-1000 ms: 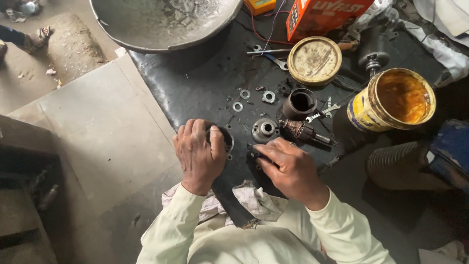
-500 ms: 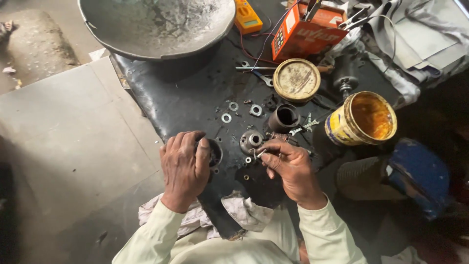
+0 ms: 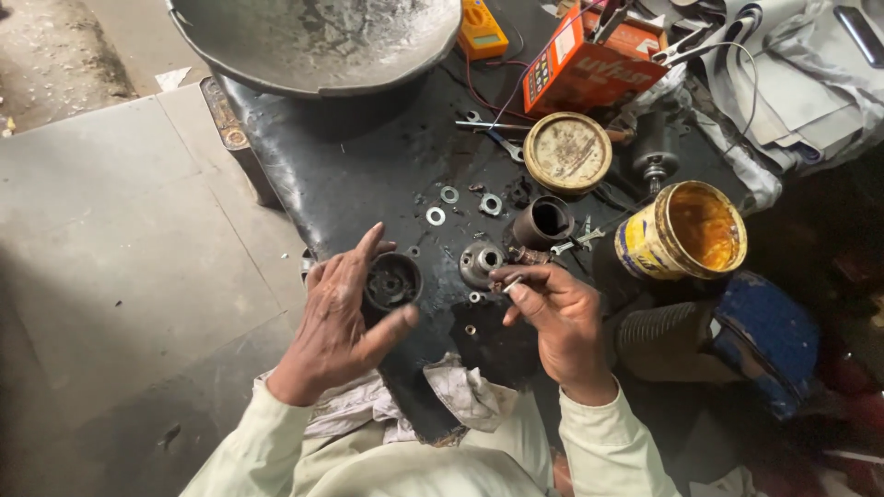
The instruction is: The person sits at a workbench and fits small metal components, including washers and a bushing, into a cylindrical starter motor housing by hand, pressing and seating the parts and turning the housing between fits. They pick parts one at a time from the bench and press them into place inside the housing.
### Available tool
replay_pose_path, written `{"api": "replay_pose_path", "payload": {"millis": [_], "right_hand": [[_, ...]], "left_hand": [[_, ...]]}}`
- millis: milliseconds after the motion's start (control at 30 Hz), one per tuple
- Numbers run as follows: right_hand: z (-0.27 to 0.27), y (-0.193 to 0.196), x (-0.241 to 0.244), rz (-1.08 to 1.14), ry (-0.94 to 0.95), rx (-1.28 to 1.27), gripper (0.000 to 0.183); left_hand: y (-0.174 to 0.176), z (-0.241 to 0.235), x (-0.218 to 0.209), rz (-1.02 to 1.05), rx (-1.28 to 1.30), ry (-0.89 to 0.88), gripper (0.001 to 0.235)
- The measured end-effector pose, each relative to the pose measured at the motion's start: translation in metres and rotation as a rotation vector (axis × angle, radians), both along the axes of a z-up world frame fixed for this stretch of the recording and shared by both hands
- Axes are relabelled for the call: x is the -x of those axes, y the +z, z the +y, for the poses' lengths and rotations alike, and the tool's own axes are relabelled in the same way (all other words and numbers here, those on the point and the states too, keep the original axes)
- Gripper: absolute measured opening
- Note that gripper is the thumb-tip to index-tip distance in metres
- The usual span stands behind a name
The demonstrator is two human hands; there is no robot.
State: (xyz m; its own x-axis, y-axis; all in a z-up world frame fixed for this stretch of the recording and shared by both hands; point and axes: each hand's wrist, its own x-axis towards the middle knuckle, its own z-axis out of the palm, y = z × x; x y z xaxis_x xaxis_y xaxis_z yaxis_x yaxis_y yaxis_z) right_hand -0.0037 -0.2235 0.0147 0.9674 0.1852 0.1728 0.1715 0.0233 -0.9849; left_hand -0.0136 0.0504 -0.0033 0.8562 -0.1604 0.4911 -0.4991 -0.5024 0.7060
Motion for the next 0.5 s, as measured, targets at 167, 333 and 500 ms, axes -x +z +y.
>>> {"api": "replay_pose_path", "payload": {"millis": [167,333,500], "right_hand": [[0.006,-0.007,-0.005,0.113,-0.022,-0.138,0.017],[0.006,-0.016,-0.012,0.216,0.009,-0.294,0.014],[0.027,0.003,-0.021,0.464,-0.107,-0.349,0.020]], "left_hand": [[-0.005,0.013,0.001,0.159,-0.010,-0.051,0.106],[-0.002,0.008,-0.004,0.217,-0.014,0.003,0.112],[0.004,0.014,0.000,0.204,0.006,-0.013,0.109]]}}
